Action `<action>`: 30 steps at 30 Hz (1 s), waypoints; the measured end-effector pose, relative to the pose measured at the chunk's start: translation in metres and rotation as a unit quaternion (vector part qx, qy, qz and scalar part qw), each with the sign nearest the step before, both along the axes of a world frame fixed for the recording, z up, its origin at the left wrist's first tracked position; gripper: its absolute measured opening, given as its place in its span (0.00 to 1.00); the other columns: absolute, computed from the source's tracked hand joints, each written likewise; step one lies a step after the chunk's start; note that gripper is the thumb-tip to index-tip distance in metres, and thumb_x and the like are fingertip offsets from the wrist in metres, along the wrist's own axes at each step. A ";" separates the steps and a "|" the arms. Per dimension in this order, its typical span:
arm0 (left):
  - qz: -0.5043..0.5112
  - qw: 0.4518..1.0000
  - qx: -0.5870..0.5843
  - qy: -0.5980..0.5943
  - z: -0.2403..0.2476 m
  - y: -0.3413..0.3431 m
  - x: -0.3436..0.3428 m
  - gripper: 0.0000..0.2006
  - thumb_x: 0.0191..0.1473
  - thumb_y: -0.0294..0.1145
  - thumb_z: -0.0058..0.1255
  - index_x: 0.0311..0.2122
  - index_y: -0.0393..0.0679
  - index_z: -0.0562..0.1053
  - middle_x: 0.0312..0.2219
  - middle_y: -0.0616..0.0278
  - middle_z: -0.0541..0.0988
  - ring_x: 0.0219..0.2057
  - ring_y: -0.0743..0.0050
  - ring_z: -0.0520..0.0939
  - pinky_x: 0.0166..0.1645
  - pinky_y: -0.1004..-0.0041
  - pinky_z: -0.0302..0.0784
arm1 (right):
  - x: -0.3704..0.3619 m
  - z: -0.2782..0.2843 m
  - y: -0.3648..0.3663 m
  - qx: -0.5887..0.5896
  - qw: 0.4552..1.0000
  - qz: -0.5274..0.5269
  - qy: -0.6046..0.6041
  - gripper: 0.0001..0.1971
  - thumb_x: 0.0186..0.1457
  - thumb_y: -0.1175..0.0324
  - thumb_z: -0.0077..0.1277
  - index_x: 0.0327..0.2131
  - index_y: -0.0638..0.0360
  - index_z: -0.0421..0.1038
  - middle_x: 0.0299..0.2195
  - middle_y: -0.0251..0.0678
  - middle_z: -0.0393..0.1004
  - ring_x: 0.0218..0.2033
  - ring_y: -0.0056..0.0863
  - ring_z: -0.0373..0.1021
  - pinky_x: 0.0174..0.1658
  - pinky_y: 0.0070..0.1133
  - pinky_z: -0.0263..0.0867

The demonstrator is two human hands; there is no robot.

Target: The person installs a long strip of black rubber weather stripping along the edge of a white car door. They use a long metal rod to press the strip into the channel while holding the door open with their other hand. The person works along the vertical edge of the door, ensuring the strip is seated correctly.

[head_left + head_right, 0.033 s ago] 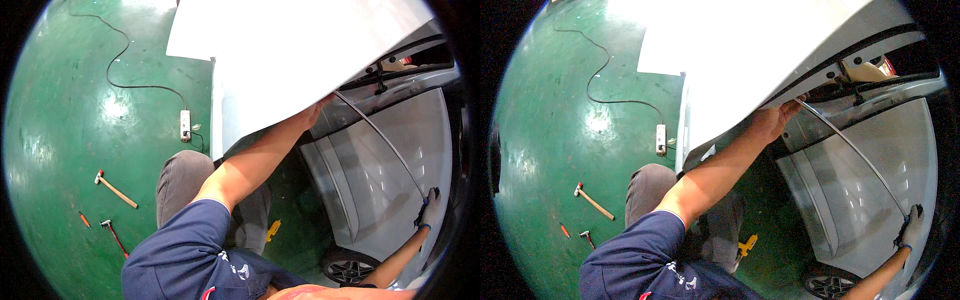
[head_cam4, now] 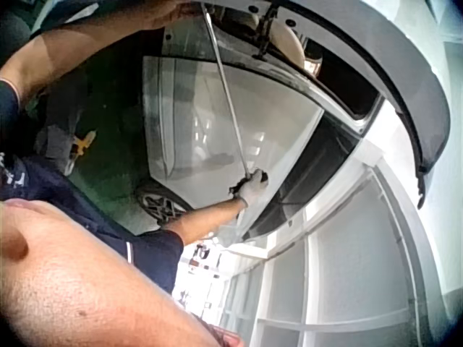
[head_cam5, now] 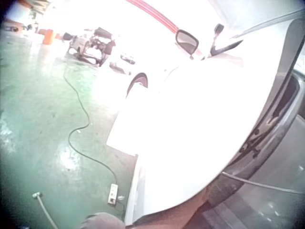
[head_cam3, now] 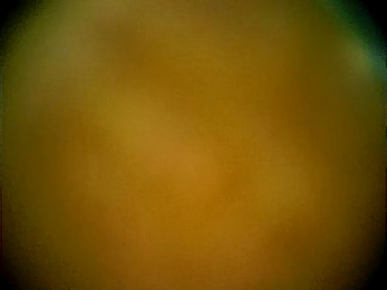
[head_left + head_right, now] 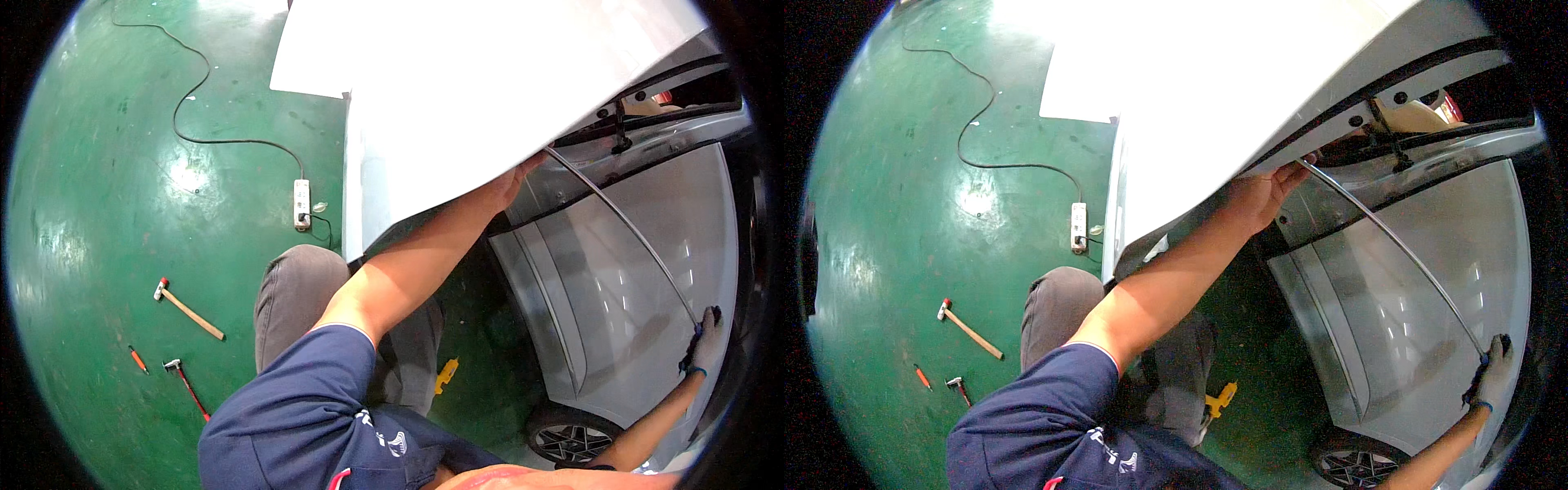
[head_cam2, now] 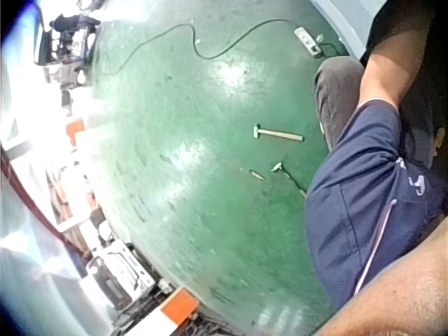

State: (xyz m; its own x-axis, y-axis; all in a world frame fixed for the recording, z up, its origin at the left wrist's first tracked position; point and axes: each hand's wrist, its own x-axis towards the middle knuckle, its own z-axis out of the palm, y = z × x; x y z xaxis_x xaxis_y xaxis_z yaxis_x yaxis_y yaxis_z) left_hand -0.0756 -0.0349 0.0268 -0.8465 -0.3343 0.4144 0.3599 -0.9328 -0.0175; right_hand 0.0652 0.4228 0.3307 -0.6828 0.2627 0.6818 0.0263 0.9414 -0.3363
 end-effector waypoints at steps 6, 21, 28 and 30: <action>0.011 1.000 -0.012 0.002 0.000 0.001 0.000 0.12 0.59 0.36 0.46 0.44 0.43 0.71 0.40 0.58 0.78 0.43 0.66 0.80 0.48 0.66 0.76 | 0.012 -0.004 -0.023 0.052 0.997 -0.009 0.054 0.23 0.58 0.57 0.45 0.53 0.60 0.65 0.22 0.29 0.64 0.13 0.15 0.53 0.16 0.18 0.49; 0.011 1.000 -0.002 -0.008 0.001 0.001 0.002 0.12 0.60 0.35 0.45 0.45 0.42 0.71 0.40 0.56 0.79 0.42 0.64 0.80 0.48 0.65 0.77 | 0.024 -0.001 -0.019 0.111 0.992 -0.011 0.066 0.24 0.59 0.56 0.44 0.54 0.61 0.65 0.35 0.33 0.72 0.16 0.15 0.54 0.19 0.16 0.50; 0.003 1.000 0.019 0.010 -0.004 0.002 -0.007 0.12 0.60 0.36 0.45 0.46 0.42 0.70 0.40 0.56 0.78 0.42 0.64 0.80 0.47 0.65 0.77 | 0.008 -0.019 -0.001 0.067 0.996 -0.003 0.066 0.24 0.59 0.55 0.44 0.54 0.59 0.64 0.35 0.33 0.72 0.18 0.15 0.54 0.21 0.16 0.51; 0.006 1.000 0.018 0.011 -0.003 0.001 -0.004 0.12 0.60 0.36 0.45 0.46 0.42 0.70 0.40 0.56 0.78 0.42 0.64 0.80 0.47 0.66 0.77 | 0.016 -0.020 -0.016 0.020 0.998 -0.002 0.051 0.24 0.59 0.55 0.44 0.55 0.58 0.63 0.31 0.31 0.70 0.16 0.15 0.53 0.19 0.16 0.50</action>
